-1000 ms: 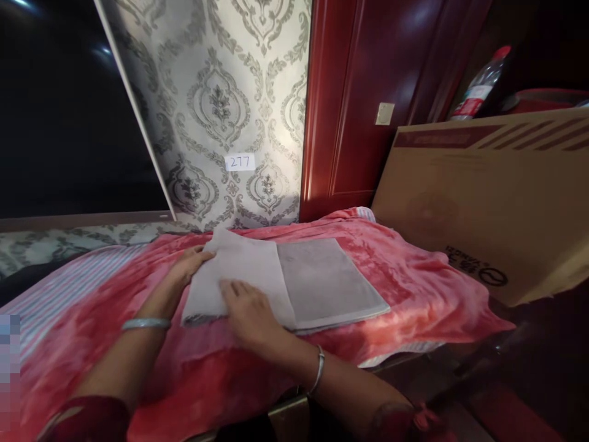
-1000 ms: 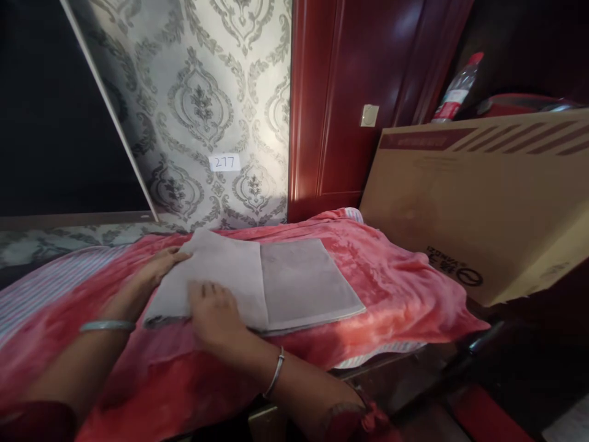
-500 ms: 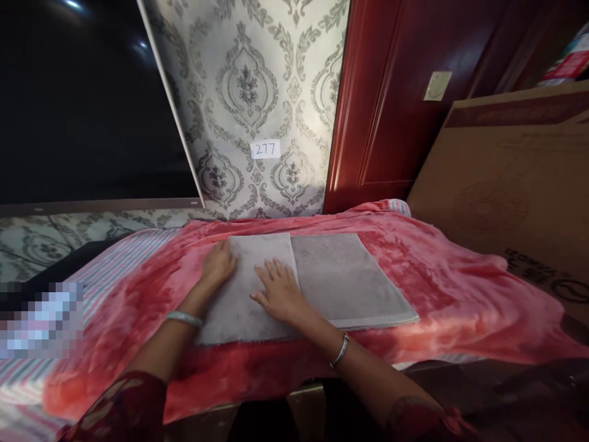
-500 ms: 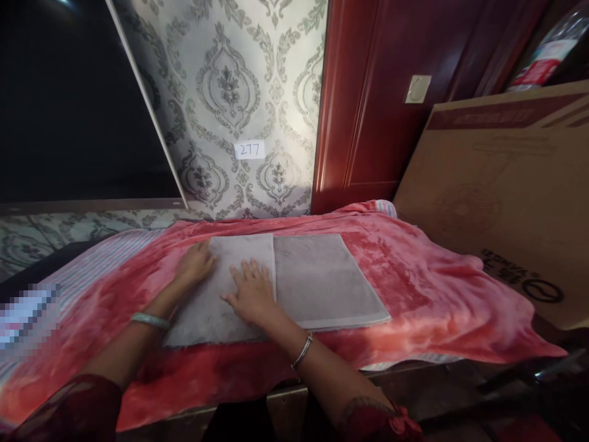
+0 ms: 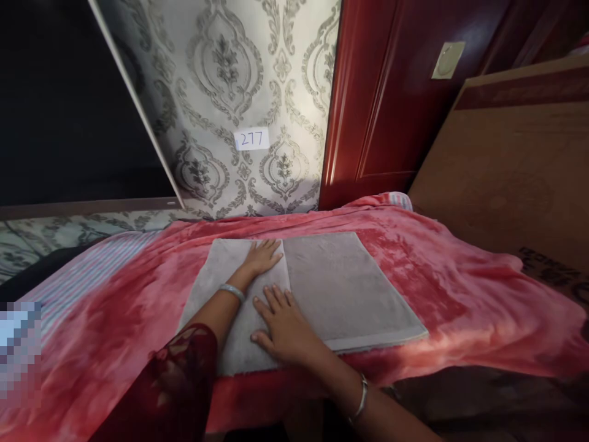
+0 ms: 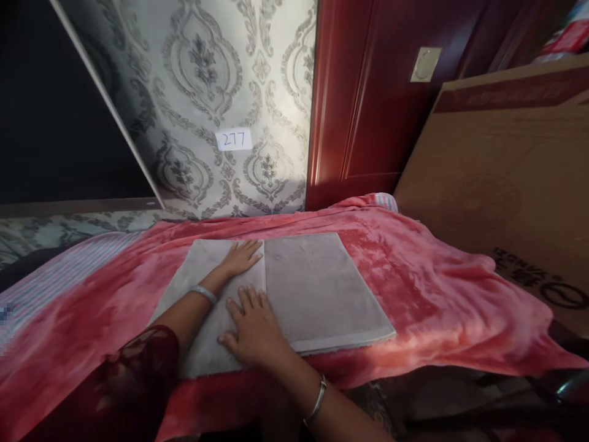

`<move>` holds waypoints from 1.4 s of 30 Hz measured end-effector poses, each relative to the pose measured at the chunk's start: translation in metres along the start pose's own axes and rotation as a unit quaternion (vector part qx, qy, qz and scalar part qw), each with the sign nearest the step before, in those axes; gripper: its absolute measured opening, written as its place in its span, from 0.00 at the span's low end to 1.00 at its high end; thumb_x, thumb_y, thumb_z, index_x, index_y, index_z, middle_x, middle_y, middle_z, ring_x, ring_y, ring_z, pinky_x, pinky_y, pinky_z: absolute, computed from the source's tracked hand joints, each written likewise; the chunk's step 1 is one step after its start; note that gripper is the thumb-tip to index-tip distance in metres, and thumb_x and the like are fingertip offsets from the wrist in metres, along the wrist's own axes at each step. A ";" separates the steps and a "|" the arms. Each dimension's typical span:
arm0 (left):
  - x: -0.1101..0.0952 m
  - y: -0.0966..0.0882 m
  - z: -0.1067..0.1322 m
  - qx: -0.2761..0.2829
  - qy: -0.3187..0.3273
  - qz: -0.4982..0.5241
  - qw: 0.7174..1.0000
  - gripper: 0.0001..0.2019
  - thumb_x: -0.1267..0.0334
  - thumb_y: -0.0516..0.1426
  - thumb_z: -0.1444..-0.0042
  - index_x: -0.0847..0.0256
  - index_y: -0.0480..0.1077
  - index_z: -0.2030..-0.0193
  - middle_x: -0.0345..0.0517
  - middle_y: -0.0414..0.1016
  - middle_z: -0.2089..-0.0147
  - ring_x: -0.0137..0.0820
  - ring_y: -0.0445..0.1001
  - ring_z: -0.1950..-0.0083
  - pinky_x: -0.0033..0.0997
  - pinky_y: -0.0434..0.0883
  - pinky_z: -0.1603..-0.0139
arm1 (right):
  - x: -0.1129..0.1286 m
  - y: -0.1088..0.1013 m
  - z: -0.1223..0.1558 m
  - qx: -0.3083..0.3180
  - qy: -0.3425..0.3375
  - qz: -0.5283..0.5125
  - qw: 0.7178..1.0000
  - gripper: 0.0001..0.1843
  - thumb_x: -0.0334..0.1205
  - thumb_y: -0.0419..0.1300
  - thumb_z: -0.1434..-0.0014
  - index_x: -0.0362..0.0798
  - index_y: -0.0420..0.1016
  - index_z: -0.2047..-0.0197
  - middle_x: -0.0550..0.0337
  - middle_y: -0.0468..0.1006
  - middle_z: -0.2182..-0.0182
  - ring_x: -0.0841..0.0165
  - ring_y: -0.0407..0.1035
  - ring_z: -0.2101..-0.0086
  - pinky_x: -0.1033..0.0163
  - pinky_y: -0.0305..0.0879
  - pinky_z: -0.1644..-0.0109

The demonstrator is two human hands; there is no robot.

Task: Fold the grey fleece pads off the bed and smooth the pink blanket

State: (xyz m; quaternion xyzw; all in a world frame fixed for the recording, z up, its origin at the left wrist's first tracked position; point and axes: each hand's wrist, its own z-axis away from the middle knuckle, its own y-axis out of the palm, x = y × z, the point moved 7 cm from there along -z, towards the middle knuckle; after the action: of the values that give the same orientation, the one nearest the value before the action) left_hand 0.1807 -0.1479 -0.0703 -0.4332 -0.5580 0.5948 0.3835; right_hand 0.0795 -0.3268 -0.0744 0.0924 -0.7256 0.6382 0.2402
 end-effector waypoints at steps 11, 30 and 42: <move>0.001 -0.004 -0.001 -0.042 0.004 0.012 0.999 0.31 0.47 0.46 0.32 0.54 0.56 0.25 0.53 0.52 0.23 0.44 0.50 0.22 0.60 0.46 0.25 | 0.004 0.006 0.043 -0.044 -0.020 -0.013 0.999 0.36 0.53 0.53 0.29 0.45 0.53 0.24 0.50 0.45 0.25 0.59 0.33 0.27 0.46 0.35 0.23; -0.044 -0.026 0.064 -0.056 0.036 0.002 0.998 0.26 0.55 0.48 0.32 0.59 0.64 0.31 0.56 0.65 0.29 0.45 0.63 0.29 0.48 0.58 0.29 | -0.223 -0.137 0.172 -0.281 0.354 -0.017 0.892 0.22 0.37 0.57 0.41 0.43 0.76 0.43 0.46 0.81 0.52 0.59 0.75 0.56 0.57 0.71 0.50; -0.050 0.008 0.090 -0.072 0.006 0.024 0.997 0.32 0.50 0.49 0.33 0.56 0.54 0.24 0.55 0.46 0.21 0.51 0.44 0.21 0.61 0.43 0.25 | -0.258 -0.137 0.145 -0.198 0.406 -0.096 0.887 0.13 0.39 0.62 0.42 0.41 0.82 0.58 0.45 0.83 0.60 0.58 0.78 0.60 0.59 0.70 0.56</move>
State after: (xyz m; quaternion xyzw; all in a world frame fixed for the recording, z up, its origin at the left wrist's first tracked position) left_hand 0.1121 -0.2255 -0.0735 -0.4770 -0.5863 0.5593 0.3403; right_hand 0.3304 -0.5356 -0.0839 -0.1552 -0.6637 0.4369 0.5870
